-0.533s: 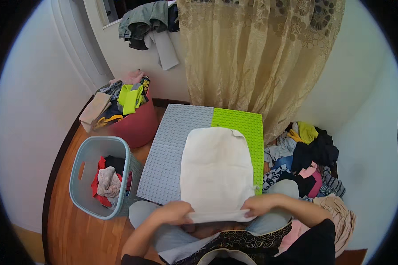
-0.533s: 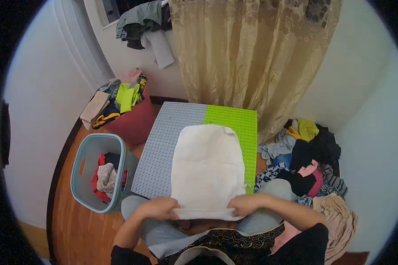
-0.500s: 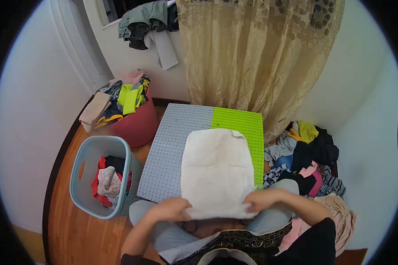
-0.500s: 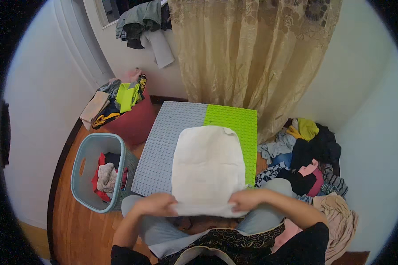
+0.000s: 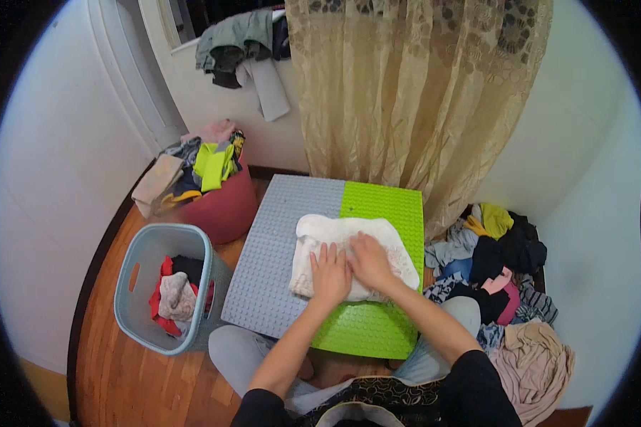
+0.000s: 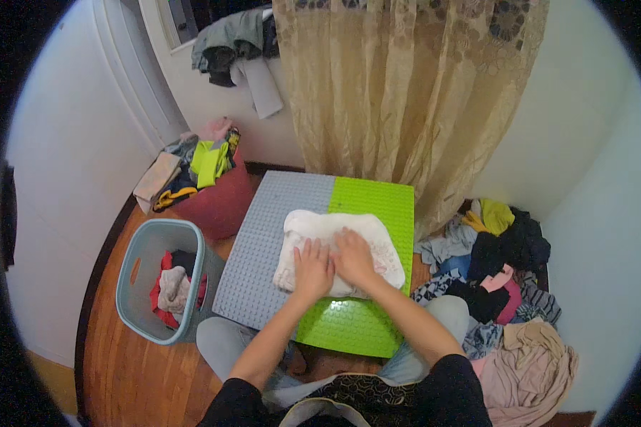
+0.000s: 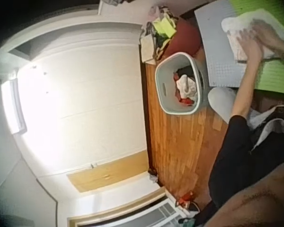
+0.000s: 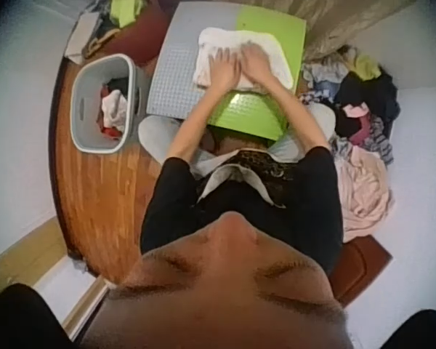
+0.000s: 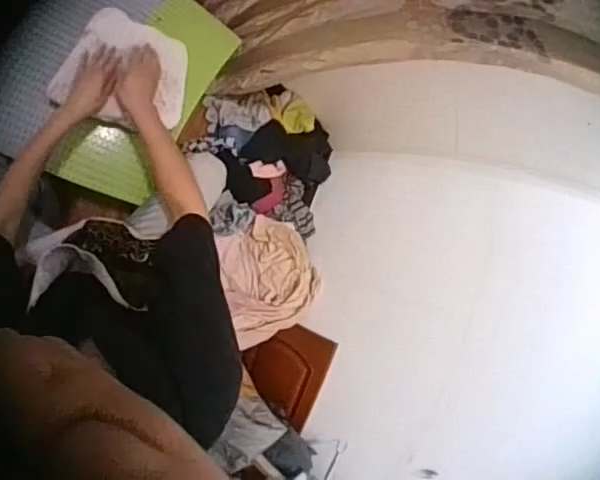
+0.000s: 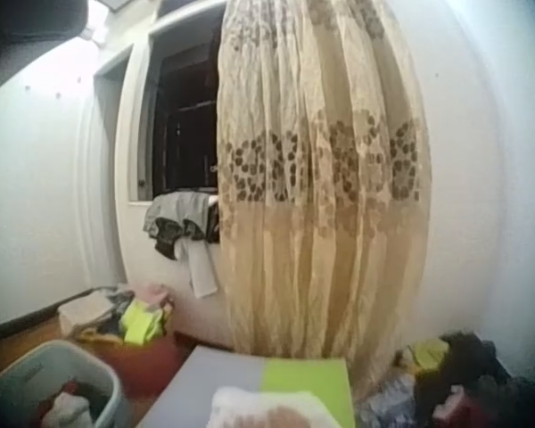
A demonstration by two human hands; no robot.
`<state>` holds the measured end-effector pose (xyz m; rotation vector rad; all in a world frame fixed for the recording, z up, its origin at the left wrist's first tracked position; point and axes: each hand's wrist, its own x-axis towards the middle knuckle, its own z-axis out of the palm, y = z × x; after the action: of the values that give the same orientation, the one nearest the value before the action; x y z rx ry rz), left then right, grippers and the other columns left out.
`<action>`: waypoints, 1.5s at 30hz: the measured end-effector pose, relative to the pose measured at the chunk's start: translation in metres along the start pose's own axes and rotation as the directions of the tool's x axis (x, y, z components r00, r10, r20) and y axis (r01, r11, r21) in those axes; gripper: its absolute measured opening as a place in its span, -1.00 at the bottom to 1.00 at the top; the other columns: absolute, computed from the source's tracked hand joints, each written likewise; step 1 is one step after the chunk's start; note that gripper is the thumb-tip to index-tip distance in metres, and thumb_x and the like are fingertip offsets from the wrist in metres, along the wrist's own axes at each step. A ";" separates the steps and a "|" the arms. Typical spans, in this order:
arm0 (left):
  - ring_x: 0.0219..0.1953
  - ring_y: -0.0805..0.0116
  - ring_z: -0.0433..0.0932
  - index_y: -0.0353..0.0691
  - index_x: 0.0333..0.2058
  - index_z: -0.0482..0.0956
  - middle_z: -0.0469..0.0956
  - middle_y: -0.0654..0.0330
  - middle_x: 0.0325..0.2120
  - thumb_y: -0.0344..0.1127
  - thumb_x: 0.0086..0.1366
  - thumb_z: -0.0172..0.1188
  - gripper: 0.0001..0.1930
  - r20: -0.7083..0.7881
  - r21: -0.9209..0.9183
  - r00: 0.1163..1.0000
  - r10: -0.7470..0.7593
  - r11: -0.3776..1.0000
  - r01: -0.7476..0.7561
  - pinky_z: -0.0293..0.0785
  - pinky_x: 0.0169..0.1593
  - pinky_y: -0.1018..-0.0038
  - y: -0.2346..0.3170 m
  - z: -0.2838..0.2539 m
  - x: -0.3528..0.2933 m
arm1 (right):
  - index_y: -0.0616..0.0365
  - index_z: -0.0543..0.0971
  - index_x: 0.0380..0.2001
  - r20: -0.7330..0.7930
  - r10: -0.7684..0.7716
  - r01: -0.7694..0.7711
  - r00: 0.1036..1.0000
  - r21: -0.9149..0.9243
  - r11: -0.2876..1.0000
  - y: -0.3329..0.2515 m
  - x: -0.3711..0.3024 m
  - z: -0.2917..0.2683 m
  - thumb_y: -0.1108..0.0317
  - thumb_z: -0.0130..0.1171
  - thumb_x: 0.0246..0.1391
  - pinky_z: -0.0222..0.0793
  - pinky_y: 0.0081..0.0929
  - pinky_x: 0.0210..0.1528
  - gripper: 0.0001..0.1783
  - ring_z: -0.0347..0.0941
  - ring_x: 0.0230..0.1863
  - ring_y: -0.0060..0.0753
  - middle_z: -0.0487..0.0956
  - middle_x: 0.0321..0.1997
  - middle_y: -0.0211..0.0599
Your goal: The recorder picks up various items of laundry from a pile, folds them on a flat board, and places them into a nearby laundry basket.
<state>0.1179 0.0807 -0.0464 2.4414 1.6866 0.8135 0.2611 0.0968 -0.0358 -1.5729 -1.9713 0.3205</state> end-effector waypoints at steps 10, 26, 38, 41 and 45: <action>0.25 0.06 -0.03 -0.11 0.17 0.15 0.06 0.01 0.19 0.06 0.13 -0.02 -0.33 0.063 0.125 0.997 -0.048 0.991 0.039 -0.23 0.22 -0.04 -0.024 -0.004 -0.025 | -0.13 0.13 0.21 0.166 0.015 0.045 0.986 -0.356 0.933 0.050 -0.005 -0.019 -0.14 -0.19 0.08 -0.40 -0.11 0.32 -0.34 -0.24 0.36 -0.21 -0.07 0.35 -0.22; 0.29 -0.05 -0.22 -0.12 0.20 0.06 -0.07 -0.05 0.23 0.00 0.13 0.02 -0.30 0.533 0.121 0.843 -0.064 0.993 -0.001 -0.25 0.20 -0.12 -0.004 -0.052 -0.038 | 0.09 0.50 -0.27 0.601 -0.137 0.458 0.788 -0.422 0.783 0.000 -0.062 -0.053 0.34 0.13 -0.29 0.39 -0.24 -0.28 -0.64 0.44 -0.19 -0.04 0.51 -0.23 -0.07; -0.28 0.06 0.50 -0.29 -0.28 0.52 0.51 -0.10 -0.39 -0.28 0.02 0.15 -0.72 0.602 -0.217 0.782 -0.162 0.909 0.356 0.38 -0.18 0.25 -0.037 -0.107 0.002 | 0.14 0.50 -0.28 0.558 -0.028 0.092 0.829 -0.087 0.992 0.019 0.013 -0.110 0.20 0.10 -0.11 0.31 -0.21 -0.18 -0.68 0.42 -0.24 -0.04 0.52 -0.35 -0.04; -0.12 0.02 0.43 -0.16 -0.14 0.46 0.47 -0.04 -0.17 -0.25 0.06 0.12 -0.65 0.122 0.140 0.968 -0.217 0.970 0.200 0.27 -0.01 0.20 -0.028 -0.087 0.001 | 0.15 0.43 -0.14 0.328 -0.090 0.169 0.940 -0.221 0.960 0.002 0.007 -0.082 0.09 0.14 -0.14 0.23 -0.18 -0.03 -0.50 0.30 -0.04 -0.02 0.43 -0.11 -0.01; 0.09 0.02 0.25 -0.10 0.03 0.32 0.30 -0.01 0.05 -0.19 0.11 0.06 -0.54 0.221 -0.004 0.970 0.104 0.994 -0.106 0.09 0.12 0.10 -0.017 -0.042 -0.032 | 0.13 0.07 0.20 0.574 -0.202 0.385 0.793 -0.216 0.897 -0.024 -0.039 -0.056 -0.21 0.19 -0.28 -0.16 0.07 0.23 0.04 -0.13 0.30 0.05 -0.03 0.29 0.07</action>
<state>0.0755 0.0496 -0.0281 2.5348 1.4964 0.5215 0.2793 0.0444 0.0095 -1.4199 -2.8025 0.3503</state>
